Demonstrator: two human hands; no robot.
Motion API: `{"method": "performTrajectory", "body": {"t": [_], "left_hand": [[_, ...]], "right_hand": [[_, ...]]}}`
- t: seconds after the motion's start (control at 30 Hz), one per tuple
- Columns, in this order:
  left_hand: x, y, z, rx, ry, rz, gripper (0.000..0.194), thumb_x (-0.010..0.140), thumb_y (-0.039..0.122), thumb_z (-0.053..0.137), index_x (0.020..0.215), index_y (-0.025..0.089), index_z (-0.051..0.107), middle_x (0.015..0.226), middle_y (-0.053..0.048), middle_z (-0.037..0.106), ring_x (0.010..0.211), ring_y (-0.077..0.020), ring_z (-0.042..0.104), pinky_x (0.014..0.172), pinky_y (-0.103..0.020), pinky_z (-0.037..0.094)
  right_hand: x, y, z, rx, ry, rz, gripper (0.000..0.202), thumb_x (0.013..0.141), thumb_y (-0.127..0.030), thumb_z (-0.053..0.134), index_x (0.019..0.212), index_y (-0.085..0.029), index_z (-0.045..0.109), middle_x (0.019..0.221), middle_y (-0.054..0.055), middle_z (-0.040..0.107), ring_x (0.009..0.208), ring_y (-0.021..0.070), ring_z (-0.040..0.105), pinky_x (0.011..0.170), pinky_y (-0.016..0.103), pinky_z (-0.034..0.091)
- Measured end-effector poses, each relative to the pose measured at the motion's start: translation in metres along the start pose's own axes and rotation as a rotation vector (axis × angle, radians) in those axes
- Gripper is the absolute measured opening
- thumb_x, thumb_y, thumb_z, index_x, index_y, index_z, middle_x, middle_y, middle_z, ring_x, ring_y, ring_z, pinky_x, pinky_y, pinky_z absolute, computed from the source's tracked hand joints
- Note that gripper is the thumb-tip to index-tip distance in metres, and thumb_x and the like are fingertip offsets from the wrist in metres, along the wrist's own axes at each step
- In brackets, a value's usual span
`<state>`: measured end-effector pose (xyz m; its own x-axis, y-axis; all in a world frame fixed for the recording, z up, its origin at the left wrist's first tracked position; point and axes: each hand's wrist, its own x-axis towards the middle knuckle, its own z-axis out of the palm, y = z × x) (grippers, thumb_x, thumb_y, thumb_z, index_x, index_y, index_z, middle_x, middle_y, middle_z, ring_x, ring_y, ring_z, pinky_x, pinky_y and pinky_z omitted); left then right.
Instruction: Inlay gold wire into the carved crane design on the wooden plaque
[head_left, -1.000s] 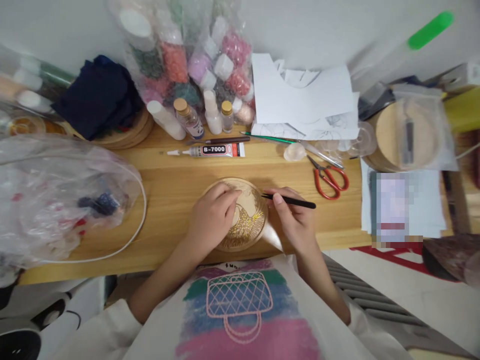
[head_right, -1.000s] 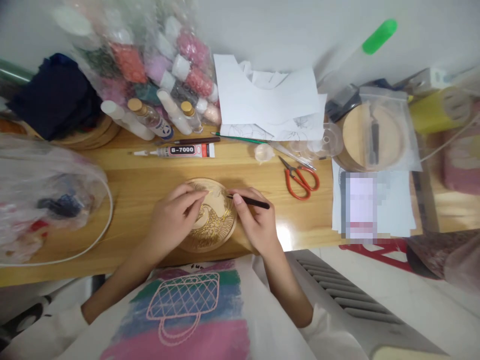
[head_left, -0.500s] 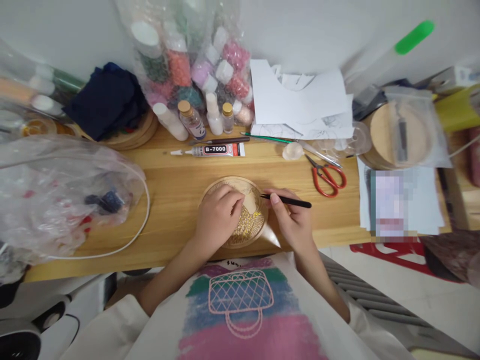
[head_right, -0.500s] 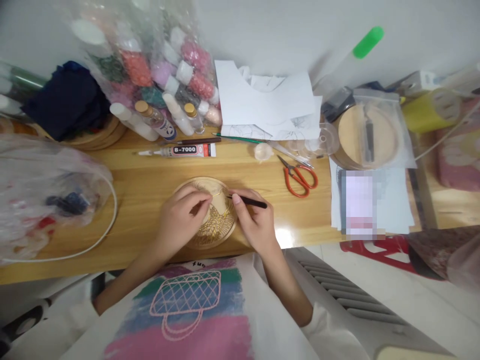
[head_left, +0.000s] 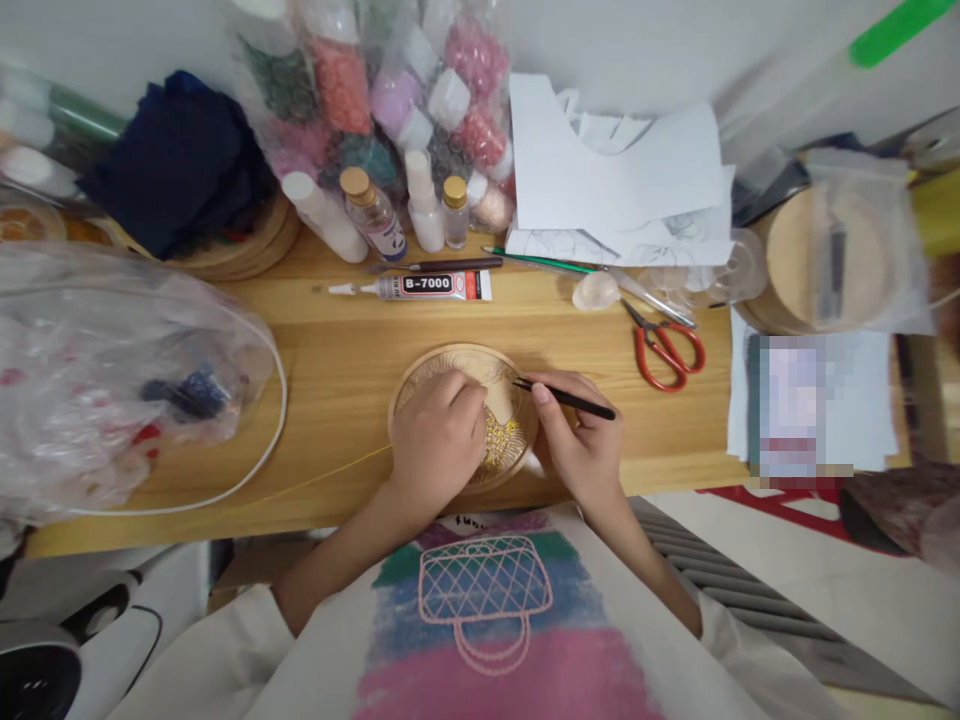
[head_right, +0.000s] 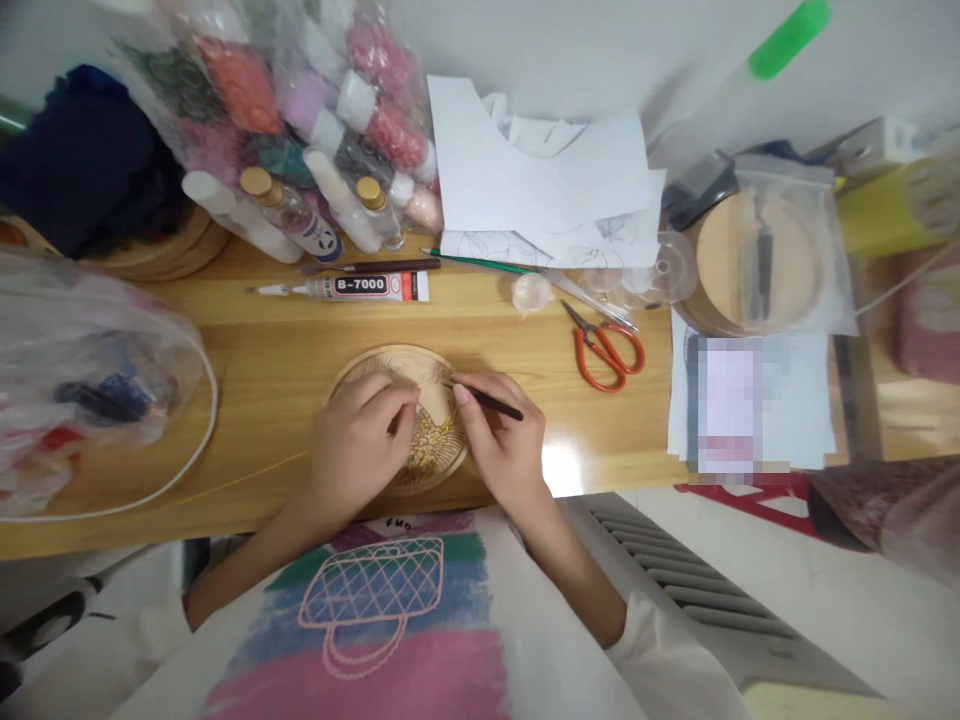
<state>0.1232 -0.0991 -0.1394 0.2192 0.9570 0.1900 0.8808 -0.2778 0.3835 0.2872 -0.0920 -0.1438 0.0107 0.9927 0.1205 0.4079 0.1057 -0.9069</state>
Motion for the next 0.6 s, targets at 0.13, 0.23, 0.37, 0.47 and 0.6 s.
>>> {"method": "performTrajectory", "body": {"t": [0.13, 0.23, 0.37, 0.47, 0.6], "left_hand": [[0.001, 0.004, -0.001, 0.07, 0.031, 0.024, 0.019, 0.087, 0.009, 0.054, 0.075, 0.017, 0.067, 0.075, -0.004, 0.065, 0.073, -0.0182, 0.06, 0.065, -0.03, 0.043], [0.001, 0.005, -0.002, 0.087, 0.01, 0.028, 0.02, 0.087, 0.009, 0.052, 0.077, 0.016, 0.068, 0.076, -0.004, 0.066, 0.073, -0.0185, 0.061, 0.065, -0.03, 0.043], [0.003, 0.006, -0.004, 0.103, -0.054, 0.014, 0.022, 0.089, 0.01, 0.05, 0.078, 0.016, 0.068, 0.076, -0.005, 0.066, 0.073, -0.0197, 0.062, 0.064, -0.031, 0.043], [0.005, 0.007, -0.006, 0.103, -0.094, 0.008, 0.022, 0.089, 0.01, 0.05, 0.079, 0.015, 0.069, 0.076, -0.006, 0.065, 0.073, -0.0209, 0.062, 0.063, -0.032, 0.043], [0.008, 0.009, -0.008, 0.118, -0.118, 0.003, 0.023, 0.088, 0.01, 0.049, 0.077, 0.015, 0.068, 0.074, -0.006, 0.064, 0.069, -0.0204, 0.061, 0.061, -0.032, 0.042]], "right_hand": [[0.0, 0.0, 0.005, -0.023, 0.052, -0.028, 0.01, 0.09, -0.022, 0.062, 0.092, -0.022, 0.072, 0.089, 0.003, 0.075, 0.086, 0.0163, 0.069, 0.079, 0.033, 0.057], [0.001, 0.0, 0.009, -0.053, 0.052, -0.036, 0.011, 0.09, -0.023, 0.061, 0.091, -0.022, 0.072, 0.088, 0.003, 0.075, 0.085, 0.0171, 0.069, 0.077, 0.034, 0.057], [0.003, 0.0, 0.012, -0.087, 0.054, -0.055, 0.011, 0.09, -0.022, 0.06, 0.09, -0.021, 0.072, 0.086, 0.003, 0.075, 0.082, 0.0162, 0.069, 0.074, 0.033, 0.057], [0.004, 0.0, 0.013, -0.113, 0.048, -0.061, 0.012, 0.091, -0.022, 0.06, 0.088, -0.021, 0.071, 0.083, 0.003, 0.074, 0.08, 0.0158, 0.069, 0.072, 0.031, 0.057], [0.005, 0.0, 0.015, -0.139, 0.04, -0.06, 0.013, 0.092, -0.024, 0.059, 0.087, -0.021, 0.071, 0.082, 0.003, 0.074, 0.079, 0.0163, 0.069, 0.071, 0.031, 0.057]]}}
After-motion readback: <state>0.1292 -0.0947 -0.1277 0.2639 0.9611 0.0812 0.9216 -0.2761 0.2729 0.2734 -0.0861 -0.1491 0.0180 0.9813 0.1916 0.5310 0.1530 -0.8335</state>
